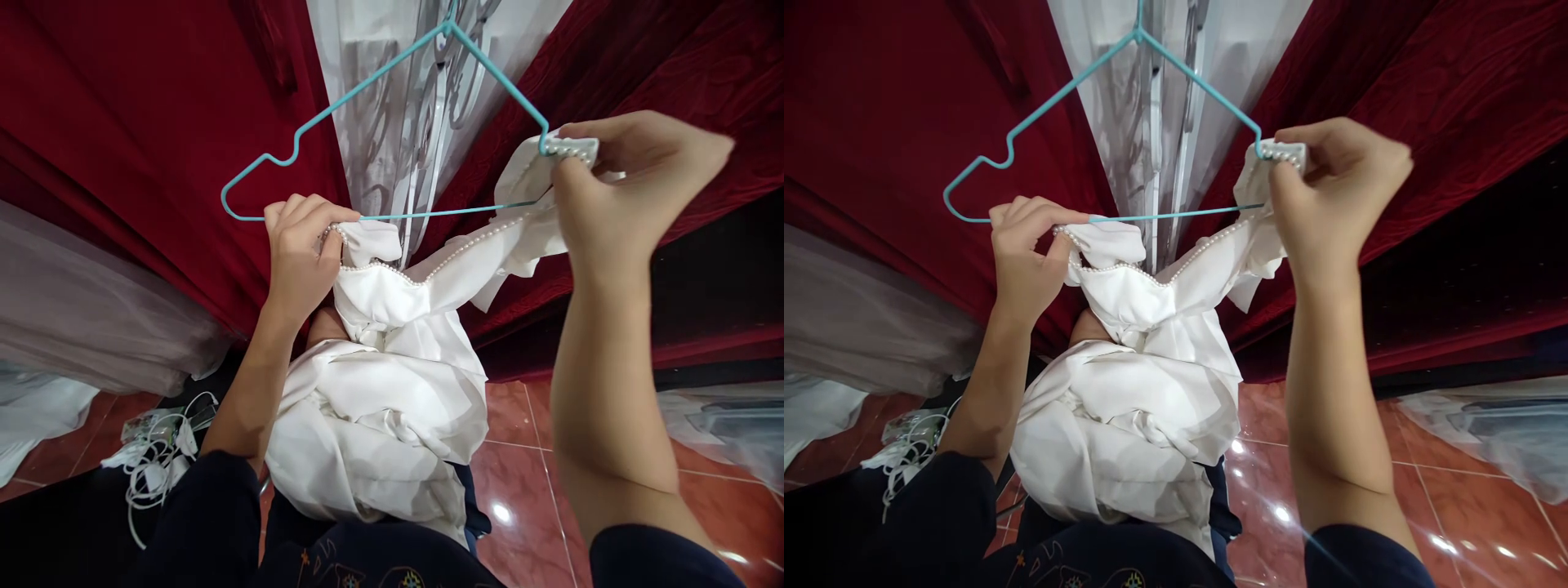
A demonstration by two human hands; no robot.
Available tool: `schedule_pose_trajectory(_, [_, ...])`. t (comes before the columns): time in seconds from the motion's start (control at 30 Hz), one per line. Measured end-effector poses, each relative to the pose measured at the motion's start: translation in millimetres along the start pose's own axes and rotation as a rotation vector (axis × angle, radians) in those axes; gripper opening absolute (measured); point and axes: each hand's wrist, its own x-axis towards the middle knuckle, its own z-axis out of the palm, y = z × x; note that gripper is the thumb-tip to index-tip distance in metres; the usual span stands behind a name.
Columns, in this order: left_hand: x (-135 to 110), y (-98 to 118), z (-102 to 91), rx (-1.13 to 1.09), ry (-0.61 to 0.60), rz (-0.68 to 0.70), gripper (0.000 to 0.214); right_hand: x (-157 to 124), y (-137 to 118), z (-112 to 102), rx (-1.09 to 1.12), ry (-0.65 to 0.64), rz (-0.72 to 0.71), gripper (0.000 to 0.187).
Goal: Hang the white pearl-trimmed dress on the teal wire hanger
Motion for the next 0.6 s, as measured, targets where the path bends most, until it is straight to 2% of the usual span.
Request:
schedule_pose_trajectory(0.07, [1.9, -2.8, -1.1, 0.007, 0.003, 0.008, 0.022, 9.9, -8.2, -12.0, 0.117, -0.003, 0.081, 0.011])
schedule_pose_trajectory(0.17, [3.1, -4.7, -0.8, 0.004, 0.002, 0.006, 0.022, 23.5, -9.5, -26.4, 0.172, 0.085, 0.272, 0.007])
schedule_pose_trajectory(0.23, [2.5, -4.7, 0.4, -0.010, -0.004, -0.001, 0.022, 26.7, 3.6, -30.0, 0.205, 0.182, 0.375, 0.017])
schedule_pose_trajectory(0.3, [1.6, -4.5, 1.8, -0.027, -0.007, -0.011, 0.022, 21.8, 24.6, -29.8, 0.195, 0.273, 0.414, 0.026])
schedule_pose_trajectory(0.37, [1.2, -4.8, 3.4, -0.041, -0.022, -0.020, 0.021, 8.8, 44.2, -30.9, 0.091, 0.257, 0.456, 0.030])
schedule_pose_trajectory(0.43, [1.7, -5.5, 5.6, -0.049, -0.046, -0.030, 0.022, -8.8, 52.4, -37.9, -0.063, 0.054, 0.501, 0.029])
schedule_pose_trajectory(0.5, [2.9, -6.1, 8.4, -0.059, -0.070, -0.037, 0.023, -25.2, 43.1, -50.6, -0.185, -0.261, 0.439, 0.030])
schedule_pose_trajectory(0.57, [4.3, -6.7, 11.7, -0.071, -0.080, -0.042, 0.024, -35.1, 17.5, -63.3, -0.222, -0.523, 0.211, 0.037])
schedule_pose_trajectory(0.6, [4.8, -7.0, 13.3, -0.077, -0.081, -0.043, 0.024, -37.0, 1.1, -67.4, -0.169, -0.607, 0.074, 0.036])
